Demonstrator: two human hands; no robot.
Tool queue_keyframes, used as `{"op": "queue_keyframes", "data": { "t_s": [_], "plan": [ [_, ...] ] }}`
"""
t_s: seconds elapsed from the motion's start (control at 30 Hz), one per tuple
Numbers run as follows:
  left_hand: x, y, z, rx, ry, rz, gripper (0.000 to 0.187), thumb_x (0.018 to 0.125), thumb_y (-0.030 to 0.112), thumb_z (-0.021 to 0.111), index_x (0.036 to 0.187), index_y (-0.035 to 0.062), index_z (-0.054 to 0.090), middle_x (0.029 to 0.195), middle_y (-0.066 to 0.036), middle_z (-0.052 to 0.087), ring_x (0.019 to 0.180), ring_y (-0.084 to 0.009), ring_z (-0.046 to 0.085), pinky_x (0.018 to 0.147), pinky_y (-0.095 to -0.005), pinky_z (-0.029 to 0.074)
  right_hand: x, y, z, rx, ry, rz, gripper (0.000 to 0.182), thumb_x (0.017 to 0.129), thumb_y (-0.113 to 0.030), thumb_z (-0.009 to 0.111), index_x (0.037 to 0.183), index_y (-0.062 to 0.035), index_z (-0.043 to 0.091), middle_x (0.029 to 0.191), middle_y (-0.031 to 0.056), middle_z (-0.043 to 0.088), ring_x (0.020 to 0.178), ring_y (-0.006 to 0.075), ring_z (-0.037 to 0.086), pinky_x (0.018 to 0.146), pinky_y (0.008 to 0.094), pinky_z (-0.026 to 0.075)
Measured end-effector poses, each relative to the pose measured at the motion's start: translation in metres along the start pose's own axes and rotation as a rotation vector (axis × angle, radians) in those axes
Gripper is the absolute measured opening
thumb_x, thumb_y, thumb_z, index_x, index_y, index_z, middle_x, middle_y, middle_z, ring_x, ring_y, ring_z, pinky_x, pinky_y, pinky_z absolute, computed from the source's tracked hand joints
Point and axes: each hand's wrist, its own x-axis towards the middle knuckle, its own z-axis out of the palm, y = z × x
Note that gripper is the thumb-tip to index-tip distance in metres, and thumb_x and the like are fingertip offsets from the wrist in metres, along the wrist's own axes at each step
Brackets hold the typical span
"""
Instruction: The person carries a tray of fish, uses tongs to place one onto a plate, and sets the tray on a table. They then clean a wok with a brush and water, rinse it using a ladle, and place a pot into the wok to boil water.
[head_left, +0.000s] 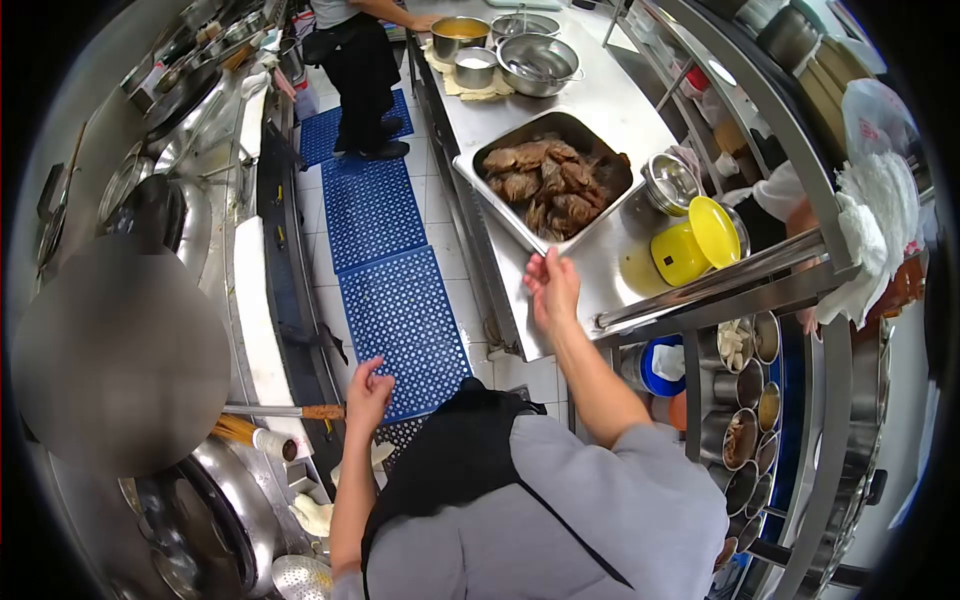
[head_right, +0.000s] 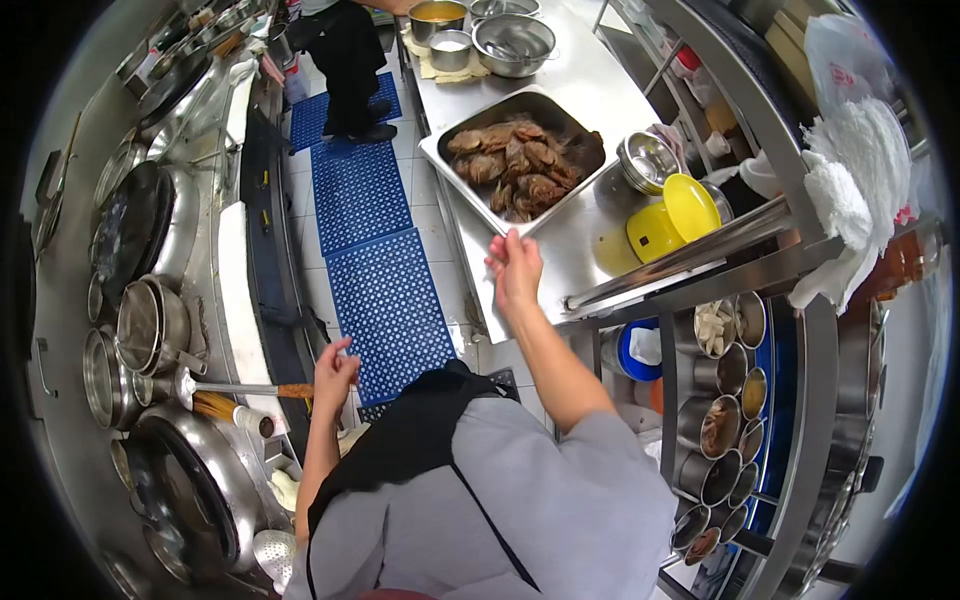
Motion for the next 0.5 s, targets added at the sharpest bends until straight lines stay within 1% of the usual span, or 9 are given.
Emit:
{"op": "queue_keyframes", "data": {
  "t_s": [0.03,0.1,0.13,0.17,0.23,0.27,0.37,0.47,0.5],
  "plan": [
    [0.015,0.019,0.013,-0.051,-0.026,0.000,0.040,0.090,0.006,0.065,0.128,0.0000,0.054,0.072,0.001,0.057,0.058,-0.0066,0.051,0.051,-0.0216,0.041,-0.012,0.000,0.000,-0.012,0.051,-0.020,0.021,0.099,-0.029,0.063,0.101,-0.0093,0.054,0.090,0.0078,0.068,0.079,0.0164,0.065,0.065,0.0319,0.054],
    [0.045,0.049,0.037,-0.036,-0.088,0.045,0.036,0.091,0.007,0.063,0.126,-0.0010,0.058,0.077,-0.002,0.061,0.058,-0.0073,0.053,0.054,-0.0233,0.047,-0.021,-0.003,0.002,0.040,0.064,-0.037,0.024,0.097,-0.029,0.065,0.102,-0.0085,0.054,0.094,0.0094,0.068,0.081,0.0174,0.066,0.067,0.0327,0.054],
    [0.058,0.063,0.050,-0.044,-0.116,0.072,0.035,0.092,0.009,0.063,0.125,-0.0007,0.058,0.078,-0.002,0.061,0.060,-0.0075,0.054,0.054,-0.0232,0.047,-0.021,-0.007,0.007,0.104,0.153,-0.066,0.028,0.097,-0.026,0.066,0.098,-0.0020,0.053,0.092,0.0143,0.068,0.081,0.0203,0.066,0.067,0.0362,0.055],
    [0.071,0.078,0.062,-0.051,-0.144,0.104,0.034,0.092,0.010,0.063,0.124,-0.0004,0.059,0.080,-0.003,0.061,0.061,-0.0077,0.055,0.055,-0.0232,0.048,-0.017,-0.008,0.005,0.161,0.160,-0.047,0.028,0.097,-0.025,0.065,0.098,-0.0007,0.052,0.092,0.0158,0.068,0.081,0.0218,0.067,0.067,0.0368,0.056],
    [0.094,0.105,0.086,-0.114,-0.185,0.108,0.032,0.094,0.013,0.061,0.124,0.0009,0.059,0.083,-0.003,0.062,0.066,-0.0083,0.056,0.057,-0.0239,0.050,-0.008,-0.008,0.004,0.286,0.172,-0.016,0.028,0.097,-0.022,0.065,0.099,0.0019,0.051,0.092,0.0189,0.067,0.081,0.0248,0.069,0.067,0.0378,0.056],
    [0.106,0.113,0.096,-0.145,-0.173,0.105,0.033,0.094,0.014,0.062,0.124,0.0008,0.059,0.086,-0.003,0.063,0.068,-0.0087,0.056,0.058,-0.0244,0.051,-0.005,-0.008,0.003,0.275,0.125,-0.009,0.029,0.099,-0.019,0.062,0.098,0.0082,0.053,0.093,0.0222,0.068,0.080,0.0255,0.068,0.070,0.0359,0.057],
    [0.136,0.142,0.126,-0.228,-0.168,0.073,0.039,0.094,0.018,0.062,0.128,0.0008,0.057,0.095,-0.004,0.063,0.077,-0.0104,0.057,0.064,-0.0268,0.054,0.011,-0.007,0.004,0.195,0.018,-0.055,0.025,0.097,-0.016,0.065,0.097,0.0066,0.053,0.095,0.0244,0.068,0.074,0.0246,0.068,0.066,0.0334,0.057],
    [0.174,0.159,0.148,-0.334,-0.155,-0.001,0.041,0.095,0.020,0.059,0.132,0.0030,0.054,0.100,-0.004,0.061,0.087,-0.0143,0.057,0.073,-0.0312,0.054,0.015,-0.003,0.005,0.234,0.056,-0.023,0.025,0.098,-0.021,0.063,0.098,0.0032,0.054,0.095,0.0208,0.068,0.077,0.0245,0.068,0.069,0.0350,0.057],
    [0.183,0.162,0.153,-0.378,-0.149,-0.030,0.041,0.096,0.020,0.058,0.133,0.0041,0.052,0.102,-0.004,0.060,0.090,-0.0159,0.057,0.076,-0.0330,0.054,0.008,0.000,0.007,0.285,0.102,-0.011,0.026,0.099,-0.023,0.062,0.098,0.0019,0.054,0.095,0.0193,0.067,0.079,0.0248,0.068,0.070,0.0358,0.057]
  ]
}}
